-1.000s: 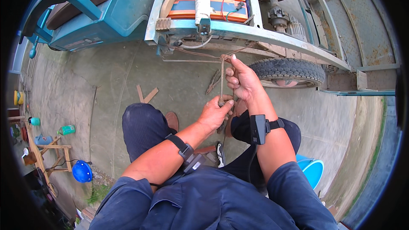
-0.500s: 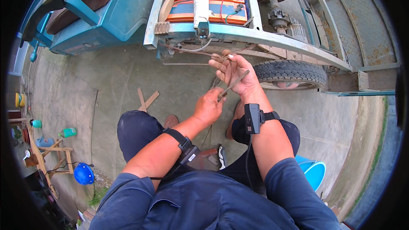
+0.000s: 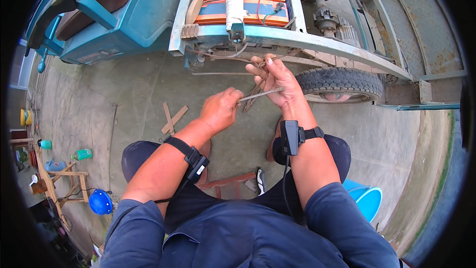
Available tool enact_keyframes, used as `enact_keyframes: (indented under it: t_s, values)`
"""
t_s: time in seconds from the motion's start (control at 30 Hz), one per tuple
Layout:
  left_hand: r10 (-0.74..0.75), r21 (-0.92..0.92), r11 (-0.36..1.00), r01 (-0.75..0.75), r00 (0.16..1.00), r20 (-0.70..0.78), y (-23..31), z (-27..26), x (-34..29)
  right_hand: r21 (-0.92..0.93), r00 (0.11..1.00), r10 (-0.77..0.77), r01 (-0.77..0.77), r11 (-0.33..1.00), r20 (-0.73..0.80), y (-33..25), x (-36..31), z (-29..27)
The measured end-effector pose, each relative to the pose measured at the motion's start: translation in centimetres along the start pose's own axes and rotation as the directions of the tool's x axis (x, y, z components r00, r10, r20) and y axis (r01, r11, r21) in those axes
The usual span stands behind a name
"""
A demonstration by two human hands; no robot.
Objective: The person works on the wiring and frame of a small electric vehicle using a screwdriver and pliers, twisting wires and adjusting components by hand.
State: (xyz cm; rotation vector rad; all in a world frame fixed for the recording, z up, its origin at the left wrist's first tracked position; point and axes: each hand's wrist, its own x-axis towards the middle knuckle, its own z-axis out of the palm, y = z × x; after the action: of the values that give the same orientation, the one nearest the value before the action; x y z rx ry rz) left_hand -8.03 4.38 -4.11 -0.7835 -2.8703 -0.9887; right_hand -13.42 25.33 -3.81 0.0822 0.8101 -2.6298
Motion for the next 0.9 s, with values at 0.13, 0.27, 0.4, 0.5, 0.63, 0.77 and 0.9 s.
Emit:
enact_keyframes:
  t_s: [0.13,0.27,0.4,0.5,0.63,0.77,0.9]
  values:
    - [0.102,0.129,0.987,-0.099,0.995,-0.015,-1.6,-2.2,1.0,-0.032,0.999,-0.031,0.03,0.999,-0.015,0.1,0.0,0.2]
    - [0.168,0.291,0.942,-0.167,0.986,0.024,-2.8,-6.2,2.5,-0.027,0.998,-0.048,0.047,0.999,-0.029,0.5,0.0,0.4]
    - [0.263,0.503,0.809,-0.305,0.952,0.155,-2.6,-10.1,4.3,-0.064,0.996,-0.083,0.08,0.995,-0.036,1.2,-0.1,0.0]
    - [0.315,0.596,0.685,-0.419,0.908,0.277,-0.5,-13.9,6.5,-0.101,0.991,-0.098,0.088,0.991,-0.09,1.1,-0.3,0.1]
    - [0.123,0.55,0.779,-0.302,0.933,0.339,-0.7,-12.4,4.9,-0.137,0.992,-0.064,0.048,0.989,-0.108,1.3,-0.2,-0.2]
    - [-0.008,0.492,0.867,-0.074,0.987,0.162,1.6,-12.3,2.4,-0.199,0.989,-0.014,-0.016,0.98,-0.148,0.9,-0.5,-0.4]
    - [-0.191,0.102,0.977,0.188,0.981,0.023,4.7,-11.6,-1.2,-0.147,0.992,-0.016,-0.003,0.989,-0.128,0.5,-0.5,-0.6]
